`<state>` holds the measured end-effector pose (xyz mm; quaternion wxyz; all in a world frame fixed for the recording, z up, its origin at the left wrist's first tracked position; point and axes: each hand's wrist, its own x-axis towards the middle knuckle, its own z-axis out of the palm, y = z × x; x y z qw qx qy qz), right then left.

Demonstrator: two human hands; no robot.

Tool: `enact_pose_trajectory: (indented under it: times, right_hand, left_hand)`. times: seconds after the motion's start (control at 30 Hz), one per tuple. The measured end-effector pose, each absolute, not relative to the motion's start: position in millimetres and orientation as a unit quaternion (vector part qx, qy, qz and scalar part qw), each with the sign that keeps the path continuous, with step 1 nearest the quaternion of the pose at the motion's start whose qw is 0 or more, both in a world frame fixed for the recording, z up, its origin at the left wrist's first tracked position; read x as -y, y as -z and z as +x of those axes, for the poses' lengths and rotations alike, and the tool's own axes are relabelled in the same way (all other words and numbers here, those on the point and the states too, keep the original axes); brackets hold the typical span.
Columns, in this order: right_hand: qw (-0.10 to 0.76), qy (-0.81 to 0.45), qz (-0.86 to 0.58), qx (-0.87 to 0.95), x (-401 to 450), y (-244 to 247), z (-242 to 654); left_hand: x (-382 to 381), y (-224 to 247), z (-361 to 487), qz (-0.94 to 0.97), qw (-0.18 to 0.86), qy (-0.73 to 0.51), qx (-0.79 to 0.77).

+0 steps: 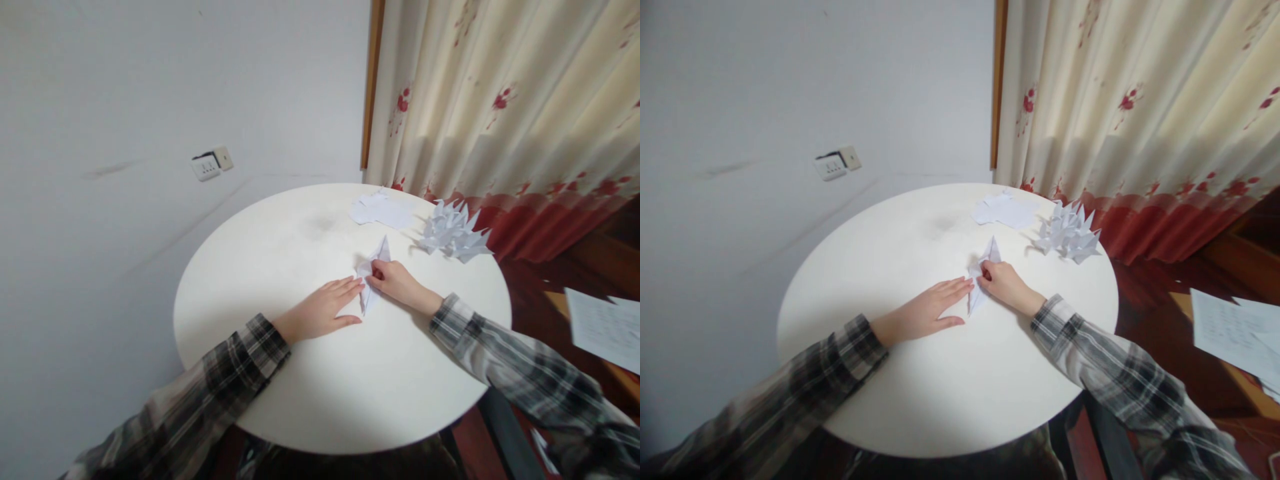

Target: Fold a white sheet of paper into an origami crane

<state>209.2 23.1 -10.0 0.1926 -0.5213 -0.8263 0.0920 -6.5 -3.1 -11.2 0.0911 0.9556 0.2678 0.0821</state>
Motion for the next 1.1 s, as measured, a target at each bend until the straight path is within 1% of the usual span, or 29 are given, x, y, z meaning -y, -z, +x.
enact_pose_trajectory:
  times: [0.17, 0.53, 0.83, 1.1]
  right_hand:
    - [0.198, -0.073, -0.520, 0.827, -21, 10, 210]
    - [0.214, -0.185, -0.455, 0.844, -21, 6, 212]
    - [0.216, -0.171, -0.456, 0.846, -21, 6, 211]
    - [0.225, -0.174, -0.450, 0.847, -24, 9, 211]
  left_hand:
    - [4, 12, -7, 0.957, 0.087, -0.096, -0.260]
    - [12, 7, -5, 0.960, 0.097, -0.146, -0.216]
    - [14, 9, -8, 0.964, 0.131, -0.122, -0.194]
    - [18, 9, -7, 0.968, 0.131, -0.118, -0.181]
